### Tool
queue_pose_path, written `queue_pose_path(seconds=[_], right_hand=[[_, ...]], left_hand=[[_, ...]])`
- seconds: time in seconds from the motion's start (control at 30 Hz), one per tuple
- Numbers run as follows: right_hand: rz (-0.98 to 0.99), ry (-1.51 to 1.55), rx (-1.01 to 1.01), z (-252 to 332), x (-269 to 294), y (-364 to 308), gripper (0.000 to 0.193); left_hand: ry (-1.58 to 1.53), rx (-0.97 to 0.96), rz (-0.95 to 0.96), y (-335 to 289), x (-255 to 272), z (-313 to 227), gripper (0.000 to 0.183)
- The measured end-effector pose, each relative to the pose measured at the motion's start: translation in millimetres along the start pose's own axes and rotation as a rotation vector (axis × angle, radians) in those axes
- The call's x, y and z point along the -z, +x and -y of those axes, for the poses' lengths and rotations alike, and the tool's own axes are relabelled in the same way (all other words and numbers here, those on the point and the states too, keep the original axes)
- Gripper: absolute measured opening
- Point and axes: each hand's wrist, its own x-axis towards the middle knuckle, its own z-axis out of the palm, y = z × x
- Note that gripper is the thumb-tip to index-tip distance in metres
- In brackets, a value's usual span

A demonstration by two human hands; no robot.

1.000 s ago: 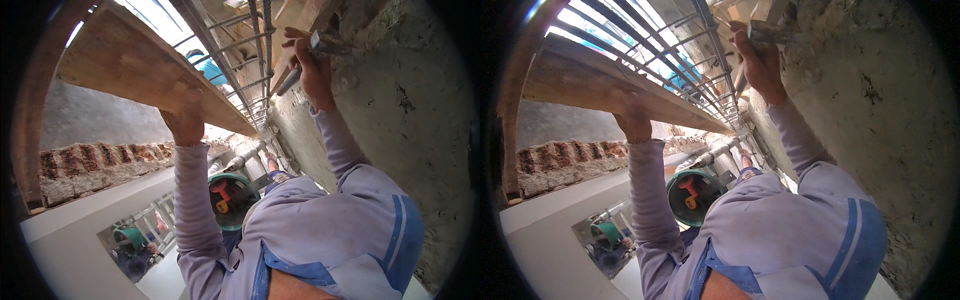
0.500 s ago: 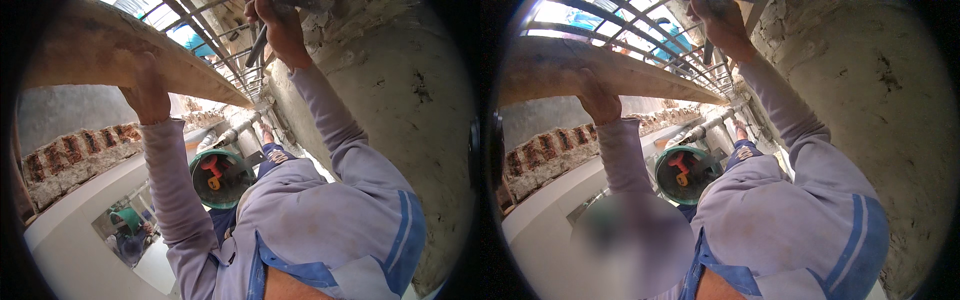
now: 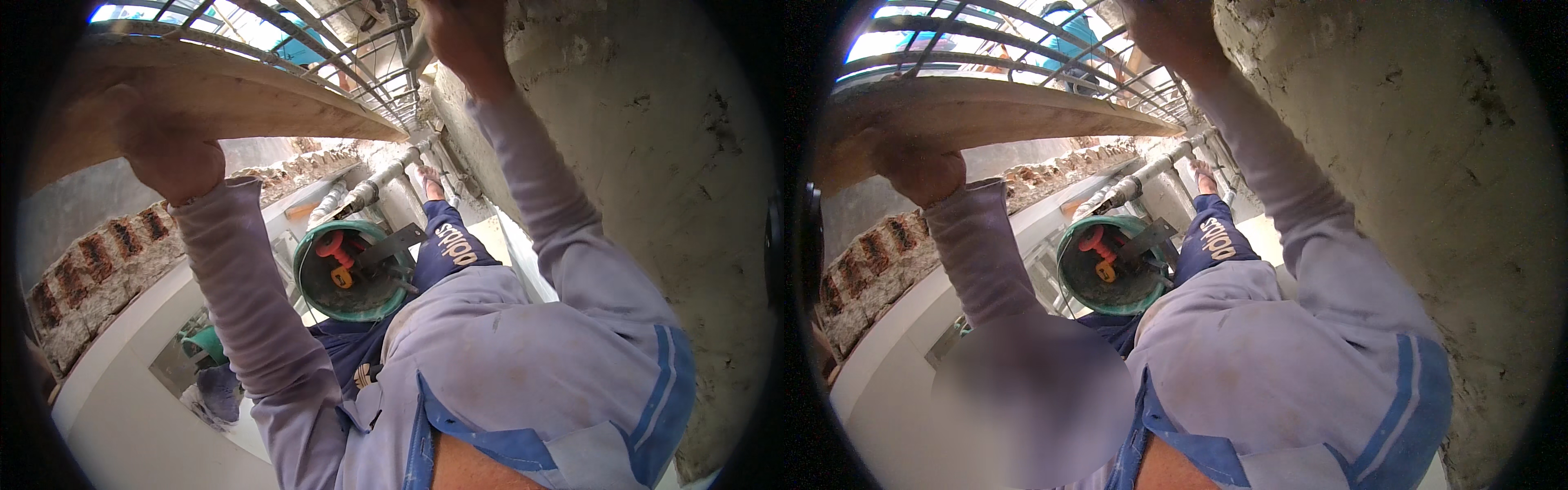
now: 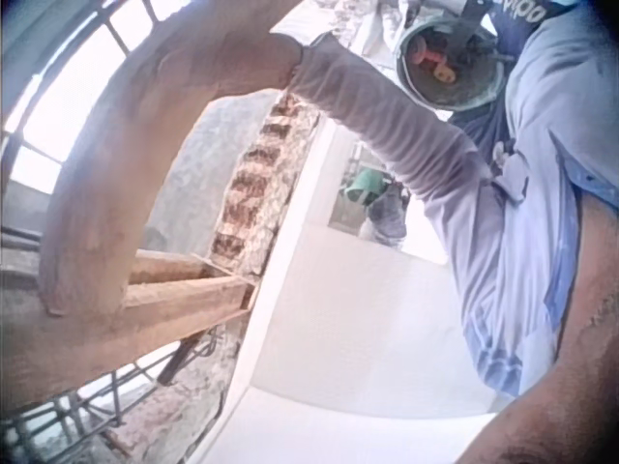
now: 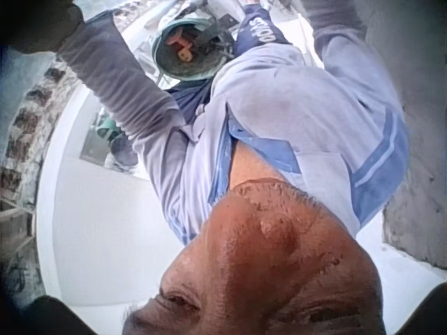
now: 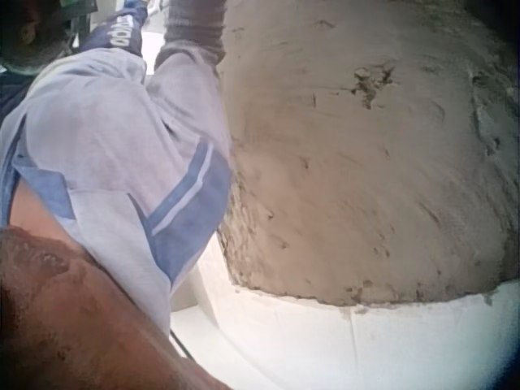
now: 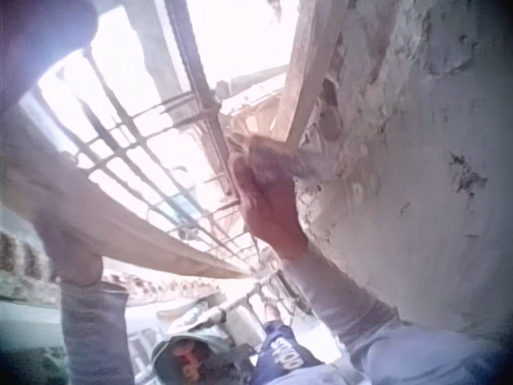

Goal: The person uses a hand saw to cut a piece of wood and then hammers it into place on a metal scaffolding structure. They adjust the wood and hammer it multiple times to secure it as part of a construction formwork setup.

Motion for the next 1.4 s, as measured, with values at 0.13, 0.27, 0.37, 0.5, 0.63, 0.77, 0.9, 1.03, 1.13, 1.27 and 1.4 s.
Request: queue_pose_path(seconds=[0.13,0.27,0.37,0.5,0.63,0.77,0.9,1.03,1.13,1.27,1.4], right_hand=[[0.106,-0.352,-0.286,7,55,-85,0.028],[0.259,0.062,-1.027,16,78,-151,0.035],[0.352,0.256,-1.473,20,84,-202,0.041],[0.25,0.505,-1.856,14,65,-286,0.035],[0.276,0.601,-1.927,17,55,-338,0.03],[0.298,0.512,-1.893,28,52,-310,0.03],[0.361,0.205,-1.672,5,59,-283,0.022],[0.539,-0.01,-1.699,-31,63,-289,0.029],[0.532,-0.045,-1.684,-26,65,-296,0.025],[0.559,-0.25,-1.644,-26,70,-338,0.023],[0.588,-0.334,-1.726,-10,87,-367,0.019]], left_hand=[[-0.617,0.413,-0.123,9,-4,-13,0.066],[-0.677,0.339,-0.12,6,-16,0,0.065],[-0.904,0.464,-0.187,13,-21,-11,0.062],[-1.266,0.62,-0.213,31,-21,-27,0.059],[-1.189,0.507,-0.136,26,-27,-22,0.057],[-0.519,0.234,-0.133,9,-47,0,0.052],[-0.131,0.05,-0.03,10,-38,9,0.052],[-0.547,0.242,-0.062,18,-44,-1,0.052],[-0.765,0.346,-0.068,17,-47,-12,0.052],[-0.884,0.436,-0.064,17,-30,-18,0.051],[-0.959,0.492,-0.068,11,-26,-20,0.051]])
